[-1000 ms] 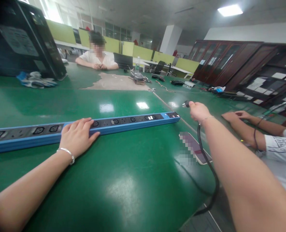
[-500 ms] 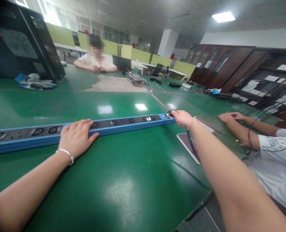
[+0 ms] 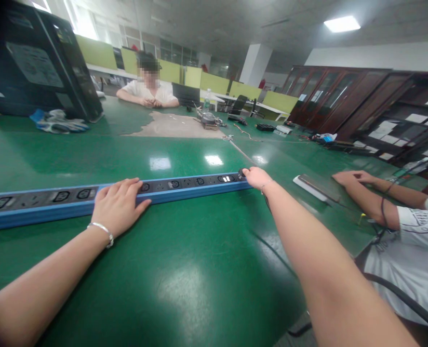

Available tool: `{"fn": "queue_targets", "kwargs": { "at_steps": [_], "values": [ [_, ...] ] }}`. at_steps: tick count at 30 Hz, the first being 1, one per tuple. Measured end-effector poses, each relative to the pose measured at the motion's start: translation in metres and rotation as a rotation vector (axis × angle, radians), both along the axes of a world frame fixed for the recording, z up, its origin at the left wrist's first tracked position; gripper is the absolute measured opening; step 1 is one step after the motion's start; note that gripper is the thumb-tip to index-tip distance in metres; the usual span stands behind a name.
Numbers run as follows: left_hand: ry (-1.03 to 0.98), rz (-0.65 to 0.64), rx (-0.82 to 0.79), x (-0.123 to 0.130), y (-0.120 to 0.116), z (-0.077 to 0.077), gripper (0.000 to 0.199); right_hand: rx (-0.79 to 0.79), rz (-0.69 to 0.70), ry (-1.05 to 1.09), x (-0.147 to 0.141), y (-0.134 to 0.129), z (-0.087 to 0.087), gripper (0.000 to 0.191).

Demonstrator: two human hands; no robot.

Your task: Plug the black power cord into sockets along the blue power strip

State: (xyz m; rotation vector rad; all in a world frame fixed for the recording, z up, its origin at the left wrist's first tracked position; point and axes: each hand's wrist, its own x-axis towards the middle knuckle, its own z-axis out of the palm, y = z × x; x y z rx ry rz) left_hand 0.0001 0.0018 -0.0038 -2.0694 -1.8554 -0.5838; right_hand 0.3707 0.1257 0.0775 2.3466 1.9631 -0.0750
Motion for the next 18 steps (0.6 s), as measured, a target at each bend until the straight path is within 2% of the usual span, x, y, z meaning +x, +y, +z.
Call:
{"fn": "queue_targets", "kwargs": {
  "at_steps": [13,18],
  "values": [
    [-0.008,-0.011,0.01,0.0,-0.001,0.001,0.049,-0.027,0.041,-0.115,-0.001,0.006,-0.012,0.048],
    [-0.018,-0.011,0.005,0.0,-0.001,0.0,0.049,0.013,-0.036,-0.089,-0.008,0.0,-0.018,0.052]
  ]
}}
